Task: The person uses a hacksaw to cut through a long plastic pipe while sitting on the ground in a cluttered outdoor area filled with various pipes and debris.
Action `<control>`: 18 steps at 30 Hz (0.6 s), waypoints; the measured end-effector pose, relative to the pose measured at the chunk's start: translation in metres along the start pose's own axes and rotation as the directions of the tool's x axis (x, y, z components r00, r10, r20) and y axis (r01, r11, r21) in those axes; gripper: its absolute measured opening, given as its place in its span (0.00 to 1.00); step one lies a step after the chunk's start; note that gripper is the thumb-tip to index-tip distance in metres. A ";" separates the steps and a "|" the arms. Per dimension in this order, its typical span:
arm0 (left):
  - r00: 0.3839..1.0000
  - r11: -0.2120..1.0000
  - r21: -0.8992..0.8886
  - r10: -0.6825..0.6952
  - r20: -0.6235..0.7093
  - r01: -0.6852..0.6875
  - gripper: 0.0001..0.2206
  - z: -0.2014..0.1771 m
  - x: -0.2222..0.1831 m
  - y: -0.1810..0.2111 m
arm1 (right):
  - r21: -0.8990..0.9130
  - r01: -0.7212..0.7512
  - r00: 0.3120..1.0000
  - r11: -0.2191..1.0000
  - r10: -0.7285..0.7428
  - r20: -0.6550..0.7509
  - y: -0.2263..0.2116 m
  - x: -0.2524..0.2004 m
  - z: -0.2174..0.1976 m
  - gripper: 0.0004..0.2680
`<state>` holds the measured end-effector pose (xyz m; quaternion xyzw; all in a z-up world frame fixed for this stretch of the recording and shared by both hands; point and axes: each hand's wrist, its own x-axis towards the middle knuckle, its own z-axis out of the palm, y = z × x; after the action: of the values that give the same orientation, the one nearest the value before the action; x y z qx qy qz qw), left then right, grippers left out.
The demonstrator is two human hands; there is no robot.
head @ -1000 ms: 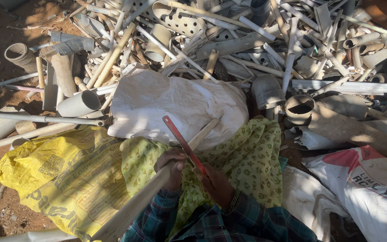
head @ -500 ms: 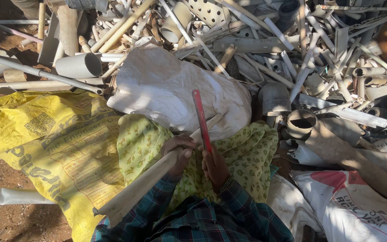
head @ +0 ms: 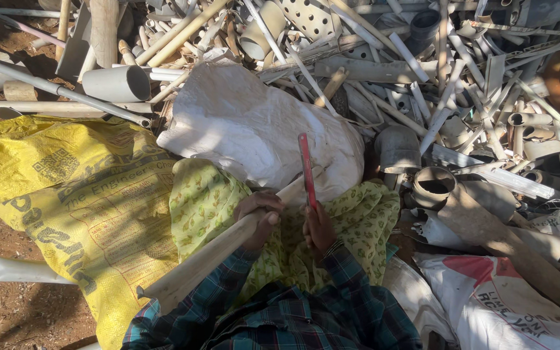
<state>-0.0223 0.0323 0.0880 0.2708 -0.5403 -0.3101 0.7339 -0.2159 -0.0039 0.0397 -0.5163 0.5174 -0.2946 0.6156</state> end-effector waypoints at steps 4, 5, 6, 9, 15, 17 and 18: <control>0.998 0.997 -0.056 -0.047 0.037 0.049 0.14 -0.004 0.001 0.001 | -0.051 0.081 0.992 0.995 -0.076 0.096 0.008 -0.001 -0.008 0.15; 0.998 0.998 -0.041 -0.038 0.045 0.040 0.14 -0.001 -0.002 0.000 | -0.028 0.132 0.985 0.991 -0.128 0.117 0.012 -0.005 -0.008 0.15; 0.998 0.999 -0.027 -0.036 0.058 0.038 0.14 0.004 -0.005 -0.002 | 0.001 0.177 0.976 0.984 -0.176 0.130 0.017 -0.009 -0.006 0.16; 0.999 0.998 -0.054 -0.030 0.017 0.031 0.14 0.009 -0.007 -0.007 | 0.063 0.252 0.960 0.966 -0.258 0.113 0.015 -0.005 -0.001 0.14; 0.993 0.995 -0.013 -0.103 -0.048 0.103 0.14 -0.011 -0.006 -0.008 | -0.097 -0.019 1.000 0.995 0.019 0.002 -0.006 0.004 -0.004 0.13; 0.999 0.998 0.041 -0.054 -0.006 0.054 0.13 -0.011 -0.005 -0.007 | -0.075 0.127 0.988 0.989 -0.120 0.093 -0.007 -0.005 -0.001 0.13; 0.999 0.998 0.043 -0.042 0.012 0.041 0.13 -0.005 -0.011 -0.006 | -0.026 0.218 0.965 0.976 -0.212 0.154 -0.001 -0.016 0.002 0.13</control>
<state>-0.0209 0.0367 0.0759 0.2957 -0.5459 -0.3154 0.7177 -0.2183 0.0104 0.0460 -0.6031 0.4164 -0.3087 0.6063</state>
